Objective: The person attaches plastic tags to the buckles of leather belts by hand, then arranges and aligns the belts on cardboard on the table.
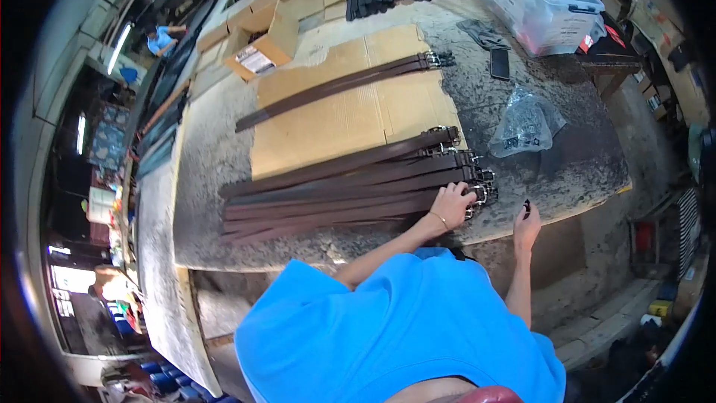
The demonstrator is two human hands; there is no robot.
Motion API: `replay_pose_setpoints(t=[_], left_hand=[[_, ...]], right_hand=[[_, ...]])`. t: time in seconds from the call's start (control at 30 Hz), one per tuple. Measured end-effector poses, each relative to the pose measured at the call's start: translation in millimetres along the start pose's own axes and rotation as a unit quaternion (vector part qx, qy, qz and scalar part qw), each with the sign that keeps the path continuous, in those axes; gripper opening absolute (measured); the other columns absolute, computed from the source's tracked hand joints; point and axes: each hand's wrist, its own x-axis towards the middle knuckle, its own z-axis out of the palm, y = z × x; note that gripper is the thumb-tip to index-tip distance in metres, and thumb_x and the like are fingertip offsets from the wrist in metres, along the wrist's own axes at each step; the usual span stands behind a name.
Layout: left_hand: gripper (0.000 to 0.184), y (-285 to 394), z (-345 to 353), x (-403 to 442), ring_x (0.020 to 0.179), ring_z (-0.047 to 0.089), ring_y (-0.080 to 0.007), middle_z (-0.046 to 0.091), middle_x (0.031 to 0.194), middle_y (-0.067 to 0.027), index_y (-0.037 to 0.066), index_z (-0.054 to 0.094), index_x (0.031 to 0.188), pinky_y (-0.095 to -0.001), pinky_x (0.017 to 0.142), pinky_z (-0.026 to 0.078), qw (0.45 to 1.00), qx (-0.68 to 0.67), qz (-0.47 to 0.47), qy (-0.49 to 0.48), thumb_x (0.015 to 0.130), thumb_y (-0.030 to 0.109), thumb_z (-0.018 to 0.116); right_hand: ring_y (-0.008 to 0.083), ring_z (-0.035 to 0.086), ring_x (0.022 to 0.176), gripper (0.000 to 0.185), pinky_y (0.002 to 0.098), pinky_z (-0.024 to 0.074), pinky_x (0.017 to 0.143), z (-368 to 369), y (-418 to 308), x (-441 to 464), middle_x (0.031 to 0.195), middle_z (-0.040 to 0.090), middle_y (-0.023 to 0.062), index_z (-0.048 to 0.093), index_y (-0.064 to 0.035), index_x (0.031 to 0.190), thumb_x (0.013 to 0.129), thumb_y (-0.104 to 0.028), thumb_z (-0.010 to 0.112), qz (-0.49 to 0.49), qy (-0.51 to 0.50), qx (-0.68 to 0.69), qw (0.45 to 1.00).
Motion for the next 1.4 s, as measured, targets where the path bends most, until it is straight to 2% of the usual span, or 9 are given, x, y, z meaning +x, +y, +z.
replay_pose_setpoints(t=[0.07,0.13,0.2,0.33,0.47,0.73,0.87,1.17,1.4], left_hand=[[0.034,-0.7,-25.5,-0.4,0.093,0.053,-0.0321,0.054,0.106,-0.0127,0.013,0.057,0.102,-0.0434,0.076,0.045,0.997,-0.064,0.025,0.019,0.07,0.004,0.059],[0.048,-4.6,-49.2,-4.1,0.099,0.053,-0.0358,0.055,0.11,-0.0152,0.011,0.057,0.114,-0.0434,0.086,0.046,0.987,-0.139,0.06,0.043,0.068,0.001,0.06],[0.05,-8.0,-68.4,-9.7,0.103,0.054,-0.0363,0.055,0.113,-0.017,0.009,0.057,0.119,-0.0421,0.09,0.046,0.984,-0.151,0.071,0.059,0.07,-0.001,0.059],[0.045,-1.3,-113.4,-19.2,0.104,0.055,-0.0322,0.055,0.111,-0.0156,0.005,0.055,0.112,-0.0368,0.089,0.047,0.971,-0.233,0.031,0.051,0.069,-0.009,0.058],[0.046,-13.0,-128.6,-35.4,0.104,0.056,-0.0257,0.054,0.108,-0.0146,0.003,0.049,0.108,-0.0325,0.083,0.05,0.949,-0.309,-0.037,0.048,0.068,-0.017,0.056],[0.045,-31.9,-130.1,-70.2,0.089,0.064,-0.0272,0.059,0.095,-0.0132,0.004,0.043,0.112,-0.0339,0.077,0.051,0.934,-0.314,-0.058,0.158,0.073,-0.014,0.055],[0.042,-43.2,-146.3,-81.8,0.093,0.064,-0.0304,0.06,0.093,-0.0165,0.004,0.04,0.111,-0.0359,0.076,0.05,0.907,-0.394,-0.072,0.131,0.075,-0.009,0.058],[0.047,-71.4,-173.4,-88.2,0.096,0.06,-0.0275,0.059,0.105,-0.0156,0.002,0.045,0.115,-0.0352,0.087,0.048,0.887,-0.453,0.075,0.038,0.073,-0.002,0.066],[0.04,-74.8,-169.2,-88.9,0.104,0.058,-0.0273,0.055,0.107,-0.016,-0.001,0.051,0.111,-0.0348,0.091,0.047,0.926,-0.348,0.147,0.019,0.073,-0.006,0.064]], right_hand=[[0.0246,0.063,0.077,0.025,0.0311,0.0497,0.068,-9.2,-7.6,-7.0,0.099,0.063,0.0151,0.056,0.0005,0.114,0.09,-0.007,0.056,0.004,0.005,-0.003,1.0],[0.0205,0.063,0.077,0.034,0.0298,0.0514,0.066,-19.0,-35.4,-16.3,0.095,0.061,0.0127,0.046,0.0005,0.123,0.089,0.001,0.054,0.013,0.155,0.236,0.959],[0.0148,0.061,0.075,0.042,0.0257,0.0514,0.062,-44.4,-78.8,-24.2,0.093,0.057,0.0092,0.038,-0.0006,0.129,0.089,0.003,0.053,0.113,0.103,0.317,0.936],[0.014,0.061,0.064,0.04,0.0241,0.0509,0.057,-28.0,-111.8,-24.2,0.088,0.057,0.009,0.041,-0.0007,0.126,0.089,0.004,0.053,0.137,0.037,0.399,0.906],[0.0199,0.064,0.066,0.033,0.0249,0.0523,0.056,10.7,-138.5,-26.4,0.086,0.06,0.0115,0.044,0.0003,0.117,0.087,0.001,0.057,0.282,-0.068,0.578,0.763],[0.0184,0.065,0.077,0.034,0.0234,0.0538,0.062,8.3,-274.2,-40.9,0.092,0.062,0.0109,0.046,0.0009,0.117,0.086,-0.001,0.06,0.272,-0.328,0.639,0.641],[0.016,0.063,0.076,0.033,0.0246,0.052,0.064,-1.7,-317.4,-56.0,0.092,0.06,0.0091,0.046,0.0002,0.118,0.087,0.0,0.058,0.192,-0.315,0.627,0.686],[0.0143,0.059,0.093,0.048,0.0263,0.0503,0.082,-13.3,-331.9,-86.0,0.103,0.059,0.0109,0.048,0.0045,0.122,0.078,0.006,0.067,0.126,-0.206,0.571,0.785],[0.0129,0.056,0.091,0.053,0.0246,0.049,0.079,-14.6,-339.6,-113.9,0.101,0.057,0.0077,0.049,0.0044,0.122,0.074,0.008,0.071,0.11,-0.123,0.489,0.857]])
